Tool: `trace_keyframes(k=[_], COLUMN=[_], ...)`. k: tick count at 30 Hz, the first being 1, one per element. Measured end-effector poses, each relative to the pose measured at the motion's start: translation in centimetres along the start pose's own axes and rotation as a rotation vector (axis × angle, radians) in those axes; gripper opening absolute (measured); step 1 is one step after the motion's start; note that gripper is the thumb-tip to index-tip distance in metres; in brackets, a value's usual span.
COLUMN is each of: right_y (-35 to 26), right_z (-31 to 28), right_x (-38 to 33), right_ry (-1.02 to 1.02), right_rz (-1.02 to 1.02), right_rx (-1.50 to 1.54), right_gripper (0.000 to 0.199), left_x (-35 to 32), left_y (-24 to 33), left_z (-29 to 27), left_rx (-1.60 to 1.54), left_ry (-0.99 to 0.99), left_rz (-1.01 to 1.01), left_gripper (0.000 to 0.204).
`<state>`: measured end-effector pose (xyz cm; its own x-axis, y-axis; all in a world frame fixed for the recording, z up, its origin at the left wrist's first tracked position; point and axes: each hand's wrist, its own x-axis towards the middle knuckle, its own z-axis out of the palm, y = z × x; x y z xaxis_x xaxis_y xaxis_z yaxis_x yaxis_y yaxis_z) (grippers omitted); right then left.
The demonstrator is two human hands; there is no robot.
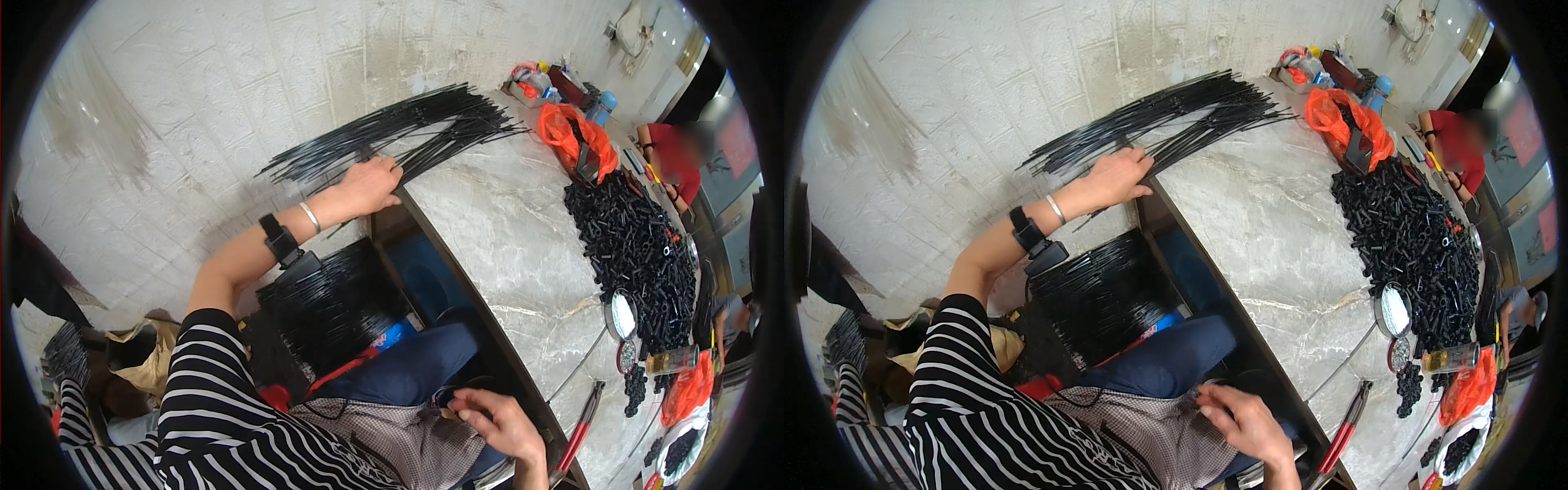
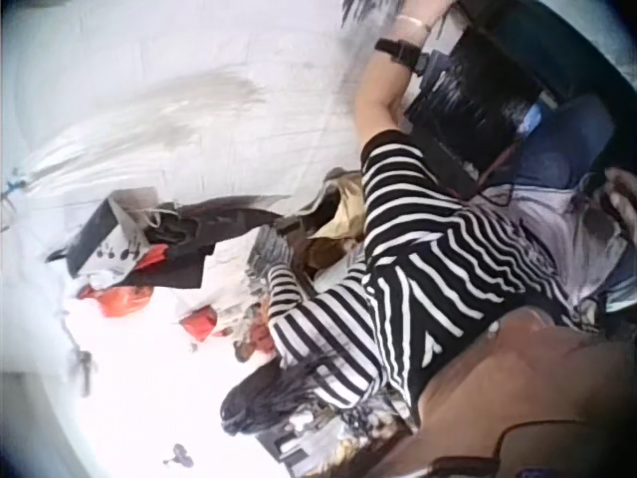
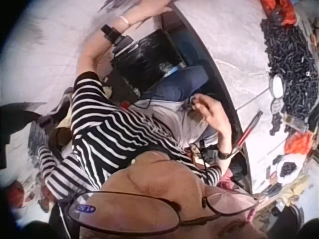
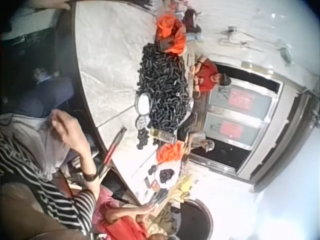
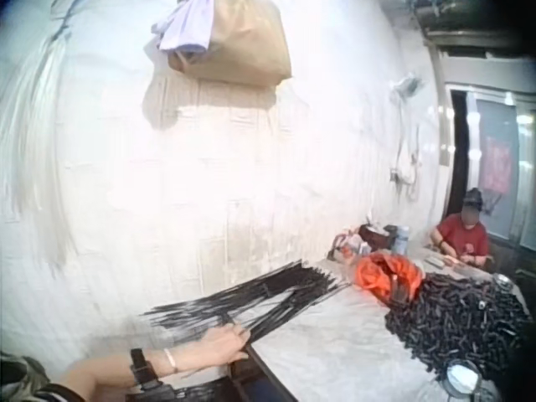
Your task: The recorder is assembling small black umbrella components using pliers and manual dexterity at a shared factory table.
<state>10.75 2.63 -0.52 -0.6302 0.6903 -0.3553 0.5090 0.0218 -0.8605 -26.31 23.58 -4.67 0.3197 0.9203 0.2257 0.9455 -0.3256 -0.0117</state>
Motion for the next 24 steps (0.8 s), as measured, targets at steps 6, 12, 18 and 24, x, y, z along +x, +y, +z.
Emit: trace_keyframes(k=[6,12,18,24], right_y=[-1.6,-2.3,-3.8,-3.5], right_z=[-1.3,2.1,3.5,3.4], right_x=[11.3,23.6,30.8,29.2], right_ry=[0.000,0.216,0.347,0.420], right_rz=[-0.144,0.033,0.003,0.011], right_rx=[0.191,0.776,1.056,1.217], right_gripper=[0.037,0.053,0.026,0.017], left_x=[0.6,1.7,1.9,1.7], left_y=[-2.8,-2.8,-4.4,-4.9], left_z=[0.0,0.0,2.8,3.6], left_rx=[-0.109,-0.466,-0.811,-1.030], left_ry=[0.251,-0.070,-0.081,-0.066], left_rz=[-0.157,-0.360,-0.314,-0.327], left_gripper=[0.065,0.094,0.076,0.064])
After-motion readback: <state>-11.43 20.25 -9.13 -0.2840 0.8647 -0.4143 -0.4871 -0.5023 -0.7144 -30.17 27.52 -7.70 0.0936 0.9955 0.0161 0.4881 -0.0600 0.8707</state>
